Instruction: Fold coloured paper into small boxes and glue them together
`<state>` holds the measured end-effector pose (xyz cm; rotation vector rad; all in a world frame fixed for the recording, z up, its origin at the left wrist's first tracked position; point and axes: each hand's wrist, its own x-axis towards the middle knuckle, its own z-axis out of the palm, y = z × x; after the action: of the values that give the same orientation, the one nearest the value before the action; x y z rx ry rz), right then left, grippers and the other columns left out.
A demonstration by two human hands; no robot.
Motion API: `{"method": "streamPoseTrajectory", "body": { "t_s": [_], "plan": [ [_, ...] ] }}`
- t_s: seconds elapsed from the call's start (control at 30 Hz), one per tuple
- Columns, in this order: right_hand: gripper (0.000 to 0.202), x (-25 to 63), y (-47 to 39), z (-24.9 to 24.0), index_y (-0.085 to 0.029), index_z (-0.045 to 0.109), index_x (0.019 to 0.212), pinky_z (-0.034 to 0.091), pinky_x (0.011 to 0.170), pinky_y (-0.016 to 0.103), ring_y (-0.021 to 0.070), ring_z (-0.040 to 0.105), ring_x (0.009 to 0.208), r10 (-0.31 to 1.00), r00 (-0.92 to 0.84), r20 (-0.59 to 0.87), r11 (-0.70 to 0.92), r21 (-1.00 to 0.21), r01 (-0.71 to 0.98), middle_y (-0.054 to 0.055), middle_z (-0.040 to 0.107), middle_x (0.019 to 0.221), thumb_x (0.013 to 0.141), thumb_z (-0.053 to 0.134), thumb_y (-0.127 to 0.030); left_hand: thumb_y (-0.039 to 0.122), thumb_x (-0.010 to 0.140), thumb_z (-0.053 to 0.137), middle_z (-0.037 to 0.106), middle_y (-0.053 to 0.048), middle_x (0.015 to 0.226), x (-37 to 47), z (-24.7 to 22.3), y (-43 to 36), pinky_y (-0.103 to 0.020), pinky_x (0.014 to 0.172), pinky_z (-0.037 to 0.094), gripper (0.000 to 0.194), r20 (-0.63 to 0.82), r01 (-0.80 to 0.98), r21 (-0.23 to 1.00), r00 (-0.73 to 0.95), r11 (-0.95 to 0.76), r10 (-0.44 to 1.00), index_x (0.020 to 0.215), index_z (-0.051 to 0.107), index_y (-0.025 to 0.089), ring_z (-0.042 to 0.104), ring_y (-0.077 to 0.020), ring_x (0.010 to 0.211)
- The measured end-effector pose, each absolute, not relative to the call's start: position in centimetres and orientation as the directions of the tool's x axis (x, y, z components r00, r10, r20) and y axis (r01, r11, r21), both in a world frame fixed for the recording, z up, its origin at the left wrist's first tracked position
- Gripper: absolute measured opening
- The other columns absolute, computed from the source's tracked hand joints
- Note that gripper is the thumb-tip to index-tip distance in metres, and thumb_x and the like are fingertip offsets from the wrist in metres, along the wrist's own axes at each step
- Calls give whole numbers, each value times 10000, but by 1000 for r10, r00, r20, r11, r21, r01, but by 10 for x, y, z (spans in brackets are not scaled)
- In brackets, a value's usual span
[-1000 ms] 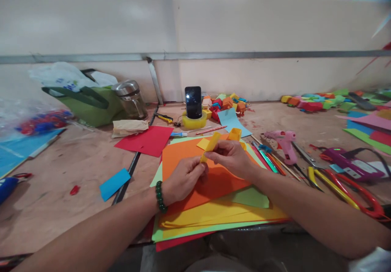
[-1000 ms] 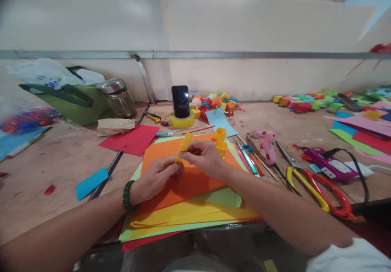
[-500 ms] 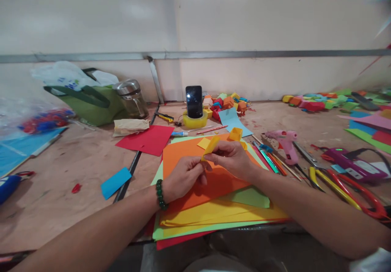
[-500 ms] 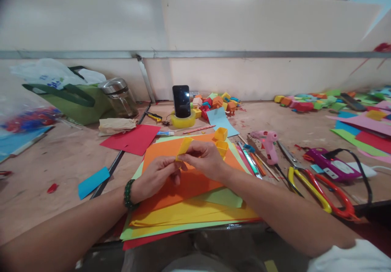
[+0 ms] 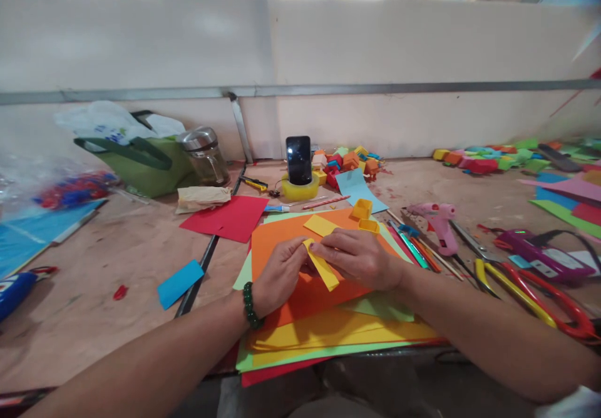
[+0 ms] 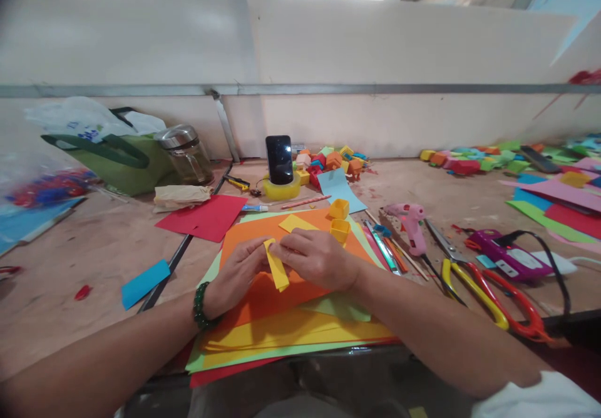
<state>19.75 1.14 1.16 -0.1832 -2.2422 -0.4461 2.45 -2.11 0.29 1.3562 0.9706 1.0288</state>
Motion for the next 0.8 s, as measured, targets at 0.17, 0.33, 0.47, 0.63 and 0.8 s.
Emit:
{"method": "streamPoseTrajectory", "body": {
  "t_s": [0.17,0.33,0.47,0.63,0.8],
  "plan": [
    [146,200,12,15,-102,598,1000,489,589,251,142,583,672,-35,-690,723,919,295,262,74,627,751,901,491,-104,448,768,522,567,-9,668,22,3,-21,-265,611,490,287,75,-62,996,295,-59,952,700,525,170,575,-153,646],
    [199,200,11,16,-131,608,993,509,616,269,157,601,699,38,-682,730,957,170,235,89,637,785,857,472,-78,389,818,457,566,-14,707,19,3,-21,-260,601,480,226,142,81,981,334,-178,932,747,502,180,549,-144,635],
    [153,197,11,10,-163,602,1003,516,607,237,124,605,682,344,-551,760,939,-268,216,70,639,824,885,506,-154,307,881,349,541,-5,685,19,1,-21,-267,642,445,214,259,320,871,348,-373,901,757,482,194,508,-143,631],
    [109,191,14,0,-180,612,810,483,572,223,117,579,642,496,-464,734,869,-422,259,29,621,727,886,590,-256,262,871,306,529,-18,691,19,-3,-24,-290,626,394,179,274,560,700,364,-444,890,776,446,203,475,-162,619],
    [184,191,12,0,-178,573,750,426,539,221,112,539,608,456,-492,742,889,-353,291,20,586,678,917,528,-239,279,860,342,512,-2,655,20,0,-26,-270,624,396,179,241,514,752,368,-412,898,734,446,207,473,-152,606]
  ]
}}
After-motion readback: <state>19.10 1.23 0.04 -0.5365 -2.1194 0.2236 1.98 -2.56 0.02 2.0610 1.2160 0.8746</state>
